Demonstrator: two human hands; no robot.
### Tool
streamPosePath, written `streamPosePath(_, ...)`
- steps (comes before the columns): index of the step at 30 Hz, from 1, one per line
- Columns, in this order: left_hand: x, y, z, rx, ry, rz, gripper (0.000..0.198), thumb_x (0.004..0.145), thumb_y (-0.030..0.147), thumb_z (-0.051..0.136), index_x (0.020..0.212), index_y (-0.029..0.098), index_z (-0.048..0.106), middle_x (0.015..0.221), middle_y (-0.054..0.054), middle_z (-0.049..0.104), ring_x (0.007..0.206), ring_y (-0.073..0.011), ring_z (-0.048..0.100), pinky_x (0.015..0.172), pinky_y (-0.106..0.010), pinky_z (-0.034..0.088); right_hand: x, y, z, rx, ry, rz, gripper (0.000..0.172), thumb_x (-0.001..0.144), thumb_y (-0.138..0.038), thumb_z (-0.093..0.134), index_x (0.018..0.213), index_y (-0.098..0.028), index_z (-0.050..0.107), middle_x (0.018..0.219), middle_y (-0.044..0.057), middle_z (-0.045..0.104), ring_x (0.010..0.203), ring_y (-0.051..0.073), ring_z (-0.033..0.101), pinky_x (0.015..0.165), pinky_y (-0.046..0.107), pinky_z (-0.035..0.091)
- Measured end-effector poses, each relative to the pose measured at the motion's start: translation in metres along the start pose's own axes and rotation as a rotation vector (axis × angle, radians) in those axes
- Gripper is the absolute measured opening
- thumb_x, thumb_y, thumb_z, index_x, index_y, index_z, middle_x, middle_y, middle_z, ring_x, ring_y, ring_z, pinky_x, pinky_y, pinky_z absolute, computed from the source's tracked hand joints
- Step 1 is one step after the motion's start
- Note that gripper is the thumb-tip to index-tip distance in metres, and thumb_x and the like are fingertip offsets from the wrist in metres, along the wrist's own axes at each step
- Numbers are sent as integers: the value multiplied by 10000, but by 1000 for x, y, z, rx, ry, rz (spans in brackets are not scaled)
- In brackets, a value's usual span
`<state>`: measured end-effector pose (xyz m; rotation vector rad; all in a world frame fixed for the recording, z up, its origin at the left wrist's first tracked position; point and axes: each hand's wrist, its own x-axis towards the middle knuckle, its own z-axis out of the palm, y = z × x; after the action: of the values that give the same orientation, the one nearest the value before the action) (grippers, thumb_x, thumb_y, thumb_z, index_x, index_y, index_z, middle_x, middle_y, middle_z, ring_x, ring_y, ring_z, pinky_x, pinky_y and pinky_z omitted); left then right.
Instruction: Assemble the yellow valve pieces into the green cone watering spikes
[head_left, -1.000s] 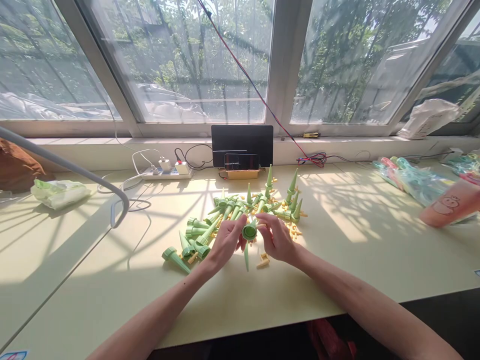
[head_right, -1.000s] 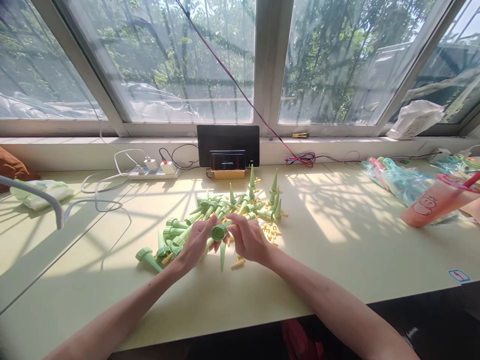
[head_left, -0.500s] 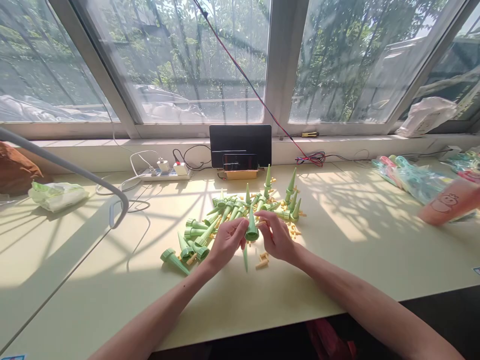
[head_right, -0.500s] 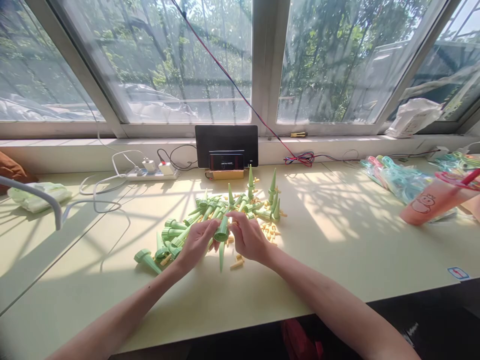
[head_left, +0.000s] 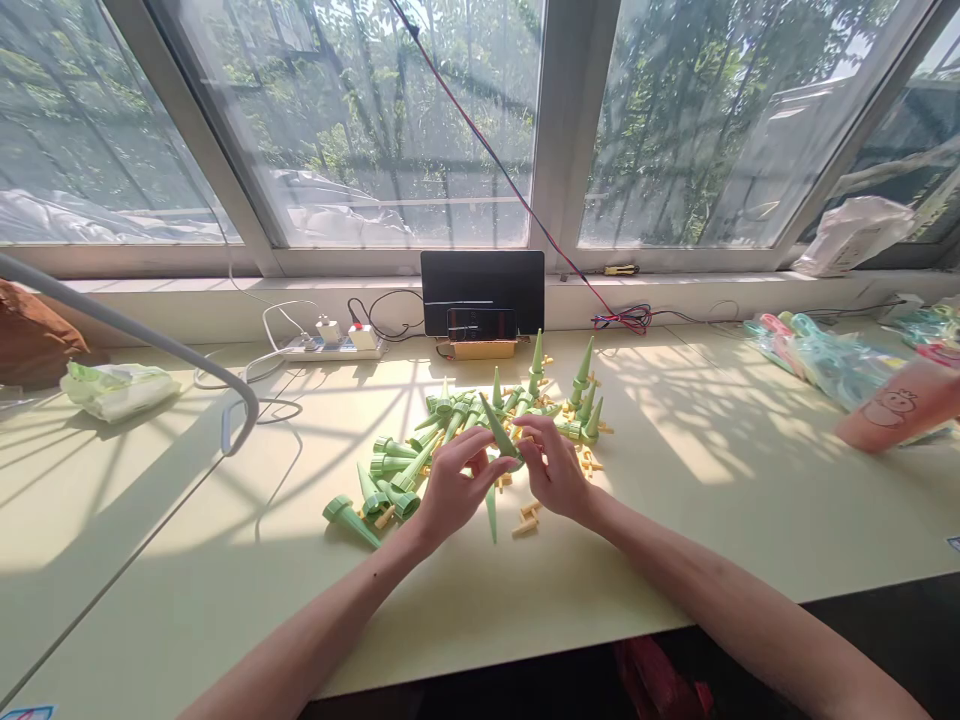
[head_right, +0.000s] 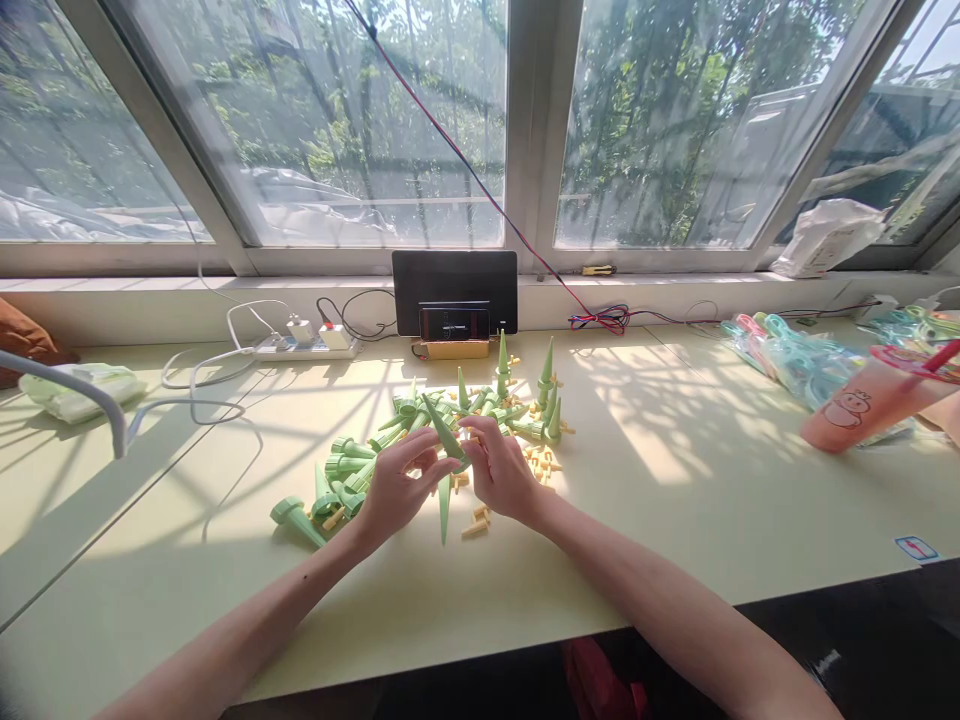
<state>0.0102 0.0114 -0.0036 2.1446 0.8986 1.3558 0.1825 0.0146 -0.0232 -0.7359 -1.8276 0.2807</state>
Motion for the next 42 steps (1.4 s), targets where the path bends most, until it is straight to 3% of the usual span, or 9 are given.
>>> streamPosePath(4, -1, -3, 1, 102, 58, 94, 122, 832, 289, 697, 844, 175, 656, 823, -20, 614, 541, -65, 460, 504, -208, 418, -1, 1, 2, 14, -19, 30, 165, 1002, -224, 355, 1152, -207, 420, 613, -72, 365, 476, 90, 312, 474, 222, 265)
streamPosePath(8, -2, -2, 2, 185, 106, 174, 121, 854, 277, 674, 953, 210, 691, 876, -24, 639, 511, -50, 457, 501, -206, 432, -2, 1, 4, 8, -24, 73, 167, 1000, -223, 357, 1153, -211, 423, 606, -77, 333, 477, 93, 295, 481, 227, 258)
streamPosePath(13, -2, -1, 2, 234, 142, 181, 132, 869, 261, 655, 985, 239, 712, 967, -34, 651, 502, -34, 470, 492, -196, 443, -3, 3, 7, 21, -24, 116, 170, 997, -215, 361, 1153, -210, 428, 615, -71, 370, 473, 93, 318, 483, 230, 271)
streamPosePath(21, 2, 7, 3, 82, 157, -30, 209, 891, 291, 611, 1075, 202, 656, 944, -44, 655, 543, -60, 541, 480, -188, 480, -2, 1, 6, -78, 115, 158, 175, 1007, -239, 349, 1168, -219, 412, 621, -63, 451, 482, 103, 410, 483, 218, 307)
streamPosePath(23, 3, 9, 2, -32, 165, -159, 200, 912, 341, 575, 948, 170, 672, 815, -32, 650, 517, -71, 540, 457, -190, 461, -1, 1, 5, -97, 134, 152, 176, 1008, -241, 342, 1170, -219, 408, 624, -60, 453, 493, 110, 433, 488, 220, 323)
streamPosePath(26, 5, 12, 2, -219, 138, -353, 432, 939, 445, 499, 688, 133, 661, 550, -5, 564, 395, -65, 477, 376, -185, 373, -1, 2, 4, -119, 129, 108, 179, 1007, -240, 344, 1173, -217, 407, 630, -53, 451, 502, 117, 441, 493, 227, 333)
streamPosePath(29, 7, 16, 2, -316, 88, -469, 601, 941, 534, 434, 565, 119, 652, 436, -11, 519, 330, -64, 440, 327, -187, 302, -2, 3, 4, -123, 78, 29, 194, 1006, -230, 347, 1191, -214, 401, 625, -52, 439, 500, 117, 427, 499, 230, 338)
streamPosePath(34, 8, 20, 1, -341, -2, -521, 627, 901, 594, 469, 562, 111, 681, 414, -21, 539, 313, -69, 445, 309, -186, 268, -2, 3, 4, -130, -8, -74, 220, 1003, -208, 353, 1219, -214, 391, 646, -45, 461, 500, 104, 391, 514, 226, 338)
streamPosePath(42, 7, 18, -1, -328, -55, -509, 574, 891, 570, 512, 601, 110, 697, 455, -33, 582, 350, -78, 479, 347, -191, 313, -4, 2, 4, -116, 7, -36, 215, 1010, -216, 351, 1216, -197, 409, 664, -35, 501, 504, 98, 408, 510, 220, 349)
